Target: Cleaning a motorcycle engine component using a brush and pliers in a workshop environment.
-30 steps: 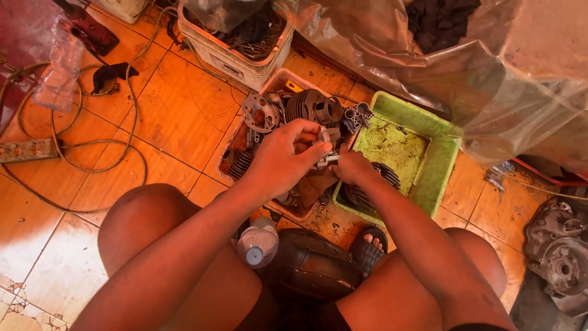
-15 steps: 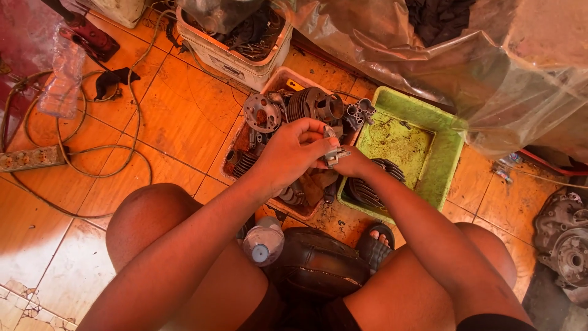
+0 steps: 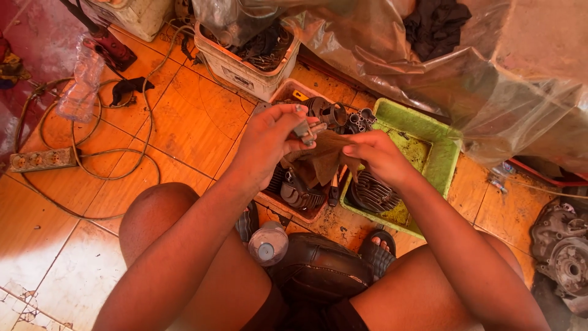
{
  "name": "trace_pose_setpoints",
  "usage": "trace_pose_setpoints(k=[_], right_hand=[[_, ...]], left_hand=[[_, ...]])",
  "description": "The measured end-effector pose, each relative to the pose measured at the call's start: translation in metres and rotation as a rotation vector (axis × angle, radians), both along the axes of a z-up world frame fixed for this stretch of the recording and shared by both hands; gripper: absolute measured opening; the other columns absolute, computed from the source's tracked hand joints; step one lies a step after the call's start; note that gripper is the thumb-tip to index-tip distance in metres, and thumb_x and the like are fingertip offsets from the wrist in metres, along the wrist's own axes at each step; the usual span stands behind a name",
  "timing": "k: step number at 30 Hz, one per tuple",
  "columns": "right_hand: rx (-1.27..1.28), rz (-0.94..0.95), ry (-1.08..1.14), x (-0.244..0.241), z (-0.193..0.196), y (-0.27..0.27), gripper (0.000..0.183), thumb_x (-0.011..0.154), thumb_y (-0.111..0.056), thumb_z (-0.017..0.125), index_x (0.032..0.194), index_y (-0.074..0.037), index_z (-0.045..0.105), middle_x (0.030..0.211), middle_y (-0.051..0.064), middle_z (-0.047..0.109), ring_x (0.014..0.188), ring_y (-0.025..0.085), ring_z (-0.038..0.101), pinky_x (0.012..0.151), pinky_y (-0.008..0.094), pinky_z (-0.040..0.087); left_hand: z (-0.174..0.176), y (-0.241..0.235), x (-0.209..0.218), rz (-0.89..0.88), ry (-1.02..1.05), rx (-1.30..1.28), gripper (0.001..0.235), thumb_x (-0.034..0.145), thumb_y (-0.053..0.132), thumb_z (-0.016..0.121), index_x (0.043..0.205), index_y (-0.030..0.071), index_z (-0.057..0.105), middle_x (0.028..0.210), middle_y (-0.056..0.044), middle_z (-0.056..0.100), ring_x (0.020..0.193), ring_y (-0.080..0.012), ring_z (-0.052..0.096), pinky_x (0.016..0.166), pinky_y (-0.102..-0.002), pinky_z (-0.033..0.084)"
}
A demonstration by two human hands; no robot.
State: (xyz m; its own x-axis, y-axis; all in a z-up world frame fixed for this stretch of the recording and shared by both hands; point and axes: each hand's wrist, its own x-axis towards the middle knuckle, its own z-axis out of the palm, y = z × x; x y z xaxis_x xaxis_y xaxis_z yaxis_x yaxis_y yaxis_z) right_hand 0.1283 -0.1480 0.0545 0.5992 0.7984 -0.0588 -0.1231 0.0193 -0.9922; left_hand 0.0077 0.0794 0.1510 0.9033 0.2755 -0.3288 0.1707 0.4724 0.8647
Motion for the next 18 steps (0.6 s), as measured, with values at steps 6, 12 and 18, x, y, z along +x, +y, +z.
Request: trace_pose_setpoints(k=[6, 12, 18], right_hand=[[0.423, 0.033, -0.333, -0.033, 0.125, -0.012, 0.022, 0.084, -0.014, 0.061, 0.075, 0.001, 0.075, 0.074, 0.020, 0.067, 0.065, 0.025, 0.070, 0.074, 0.040, 0.058], [0.387, 0.016, -0.327, -0.028, 0.123, -0.098, 0.036, 0.103, -0.040, 0.048, 0.093, -0.009, 0.062, 0.148, 0.031, 0.050, 0.128, 0.043, 0.060, 0.106, 0.055, 0.048], [0.357, -0.006, 0.032, -0.001, 0.078, -0.093, 0.042, 0.103, -0.044, 0.047, 0.104, -0.006, 0.063, 0.137, 0.027, 0.056, 0.113, 0.038, 0.063, 0.096, 0.050, 0.052]], left_hand=[[0.005, 0.008, -0.012, 0.003, -0.138, -0.269, 0.041, 0.097, 0.015, 0.051, 0.128, -0.007, 0.064, 0.113, -0.025, 0.073, 0.090, -0.0283, 0.074, 0.075, -0.038, 0.065], [0.017, -0.010, -0.024, -0.147, -0.229, -0.353, 0.053, 0.091, 0.013, 0.044, 0.134, -0.012, 0.061, 0.117, -0.026, 0.070, 0.087, -0.0237, 0.069, 0.072, -0.032, 0.059], [0.022, -0.024, -0.033, -0.182, -0.188, -0.382, 0.052, 0.092, 0.009, 0.045, 0.135, -0.016, 0.060, 0.117, -0.031, 0.069, 0.089, -0.0290, 0.070, 0.076, -0.037, 0.061]])
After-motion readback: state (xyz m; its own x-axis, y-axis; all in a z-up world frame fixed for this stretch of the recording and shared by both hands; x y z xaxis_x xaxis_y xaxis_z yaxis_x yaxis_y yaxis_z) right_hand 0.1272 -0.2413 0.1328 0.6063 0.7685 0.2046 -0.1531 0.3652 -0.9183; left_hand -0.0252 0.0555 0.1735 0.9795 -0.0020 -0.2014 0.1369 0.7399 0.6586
